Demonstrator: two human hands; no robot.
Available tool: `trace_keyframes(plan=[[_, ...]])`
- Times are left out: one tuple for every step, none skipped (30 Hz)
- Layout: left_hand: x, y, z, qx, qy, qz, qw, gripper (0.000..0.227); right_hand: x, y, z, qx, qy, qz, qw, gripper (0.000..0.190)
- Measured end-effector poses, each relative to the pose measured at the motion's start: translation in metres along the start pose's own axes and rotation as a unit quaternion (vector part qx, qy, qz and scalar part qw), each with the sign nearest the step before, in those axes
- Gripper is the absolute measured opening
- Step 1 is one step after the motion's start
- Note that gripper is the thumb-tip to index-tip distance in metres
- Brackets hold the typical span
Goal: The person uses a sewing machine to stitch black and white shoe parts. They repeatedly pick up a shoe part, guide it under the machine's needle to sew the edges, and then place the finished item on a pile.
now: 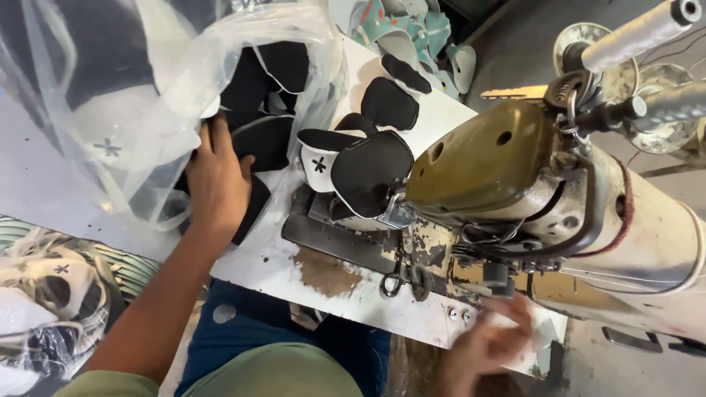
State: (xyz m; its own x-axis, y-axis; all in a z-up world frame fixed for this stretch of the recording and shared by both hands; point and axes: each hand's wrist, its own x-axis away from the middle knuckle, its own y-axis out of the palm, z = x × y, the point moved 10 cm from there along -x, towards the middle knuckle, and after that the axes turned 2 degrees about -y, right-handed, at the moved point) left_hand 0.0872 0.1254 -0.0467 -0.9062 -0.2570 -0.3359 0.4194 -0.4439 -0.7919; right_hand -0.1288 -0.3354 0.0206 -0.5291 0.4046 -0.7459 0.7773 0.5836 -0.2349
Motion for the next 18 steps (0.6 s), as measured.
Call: trace_keyframes(plan=[[0.004, -0.006, 0.001, 0.0, 0.001, 0.001, 1.0, 0.075, 0.01, 0.017, -0.019, -0.001, 0.0, 0.001, 1.0, 0.023], [0.009, -0.01, 0.001, 0.052, -0.005, -0.002, 0.999, 0.066, 0.023, 0.057, -0.026, -0.015, 0.057, -0.109, 0.992, 0.021], [0.013, -0.015, 0.001, 0.104, -0.011, -0.004, 0.995, 0.058, 0.041, 0.095, -0.034, -0.031, 0.112, -0.218, 0.969, 0.02], [0.023, -0.032, 0.011, 0.103, -0.01, -0.002, 0.995, 0.058, 0.046, 0.107, -0.046, -0.033, 0.111, -0.217, 0.969, 0.02], [0.033, -0.048, 0.014, 0.171, -0.041, -0.002, 0.984, 0.049, 0.066, 0.131, -0.043, -0.016, 0.194, -0.305, 0.932, 0.022], [0.045, -0.062, 0.018, 0.237, -0.072, -0.001, 0.969, 0.04, 0.09, 0.151, -0.042, -0.001, 0.272, -0.388, 0.88, 0.026], [0.063, -0.074, 0.023, 0.237, -0.071, -0.001, 0.969, 0.04, 0.092, 0.155, -0.051, -0.001, 0.272, -0.387, 0.881, 0.026], [0.085, -0.071, 0.013, 0.32, -0.159, -0.042, 0.933, 0.039, 0.104, 0.166, -0.059, -0.087, 0.332, -0.411, 0.845, 0.03], [0.111, -0.067, 0.007, 0.396, -0.244, -0.083, 0.881, 0.037, 0.117, 0.177, -0.07, -0.173, 0.388, -0.429, 0.797, 0.034], [0.13, -0.064, 0.006, 0.395, -0.242, -0.083, 0.882, 0.037, 0.122, 0.178, -0.07, -0.174, 0.388, -0.428, 0.797, 0.034], [0.157, -0.048, 0.005, 0.479, -0.289, -0.12, 0.82, 0.043, 0.133, 0.18, -0.069, -0.229, 0.429, -0.415, 0.768, 0.034], [0.185, -0.032, 0.007, 0.555, -0.332, -0.156, 0.747, 0.05, 0.143, 0.182, -0.07, -0.282, 0.469, -0.4, 0.735, 0.036], [0.194, -0.032, 0.01, 0.555, -0.333, -0.157, 0.746, 0.05, 0.142, 0.18, -0.071, -0.281, 0.47, -0.4, 0.735, 0.036], [0.205, -0.028, 0.022, 0.581, -0.323, -0.196, 0.721, 0.058, 0.139, 0.178, -0.071, -0.293, 0.48, -0.38, 0.734, 0.037], [0.215, -0.023, 0.034, 0.605, -0.311, -0.235, 0.694, 0.067, 0.136, 0.176, -0.071, -0.305, 0.489, -0.36, 0.734, 0.039], [0.218, -0.023, 0.032, 0.605, -0.311, -0.236, 0.694, 0.067, 0.137, 0.173, -0.066, -0.304, 0.49, -0.36, 0.734, 0.039], [0.217, -0.025, 0.037, 0.544, -0.25, -0.267, 0.755, 0.088, 0.14, 0.171, -0.063, -0.306, 0.49, -0.37, 0.728, 0.04], [0.217, -0.026, 0.043, 0.477, -0.186, -0.296, 0.806, 0.11, 0.142, 0.169, -0.059, -0.307, 0.49, -0.38, 0.722, 0.04]])
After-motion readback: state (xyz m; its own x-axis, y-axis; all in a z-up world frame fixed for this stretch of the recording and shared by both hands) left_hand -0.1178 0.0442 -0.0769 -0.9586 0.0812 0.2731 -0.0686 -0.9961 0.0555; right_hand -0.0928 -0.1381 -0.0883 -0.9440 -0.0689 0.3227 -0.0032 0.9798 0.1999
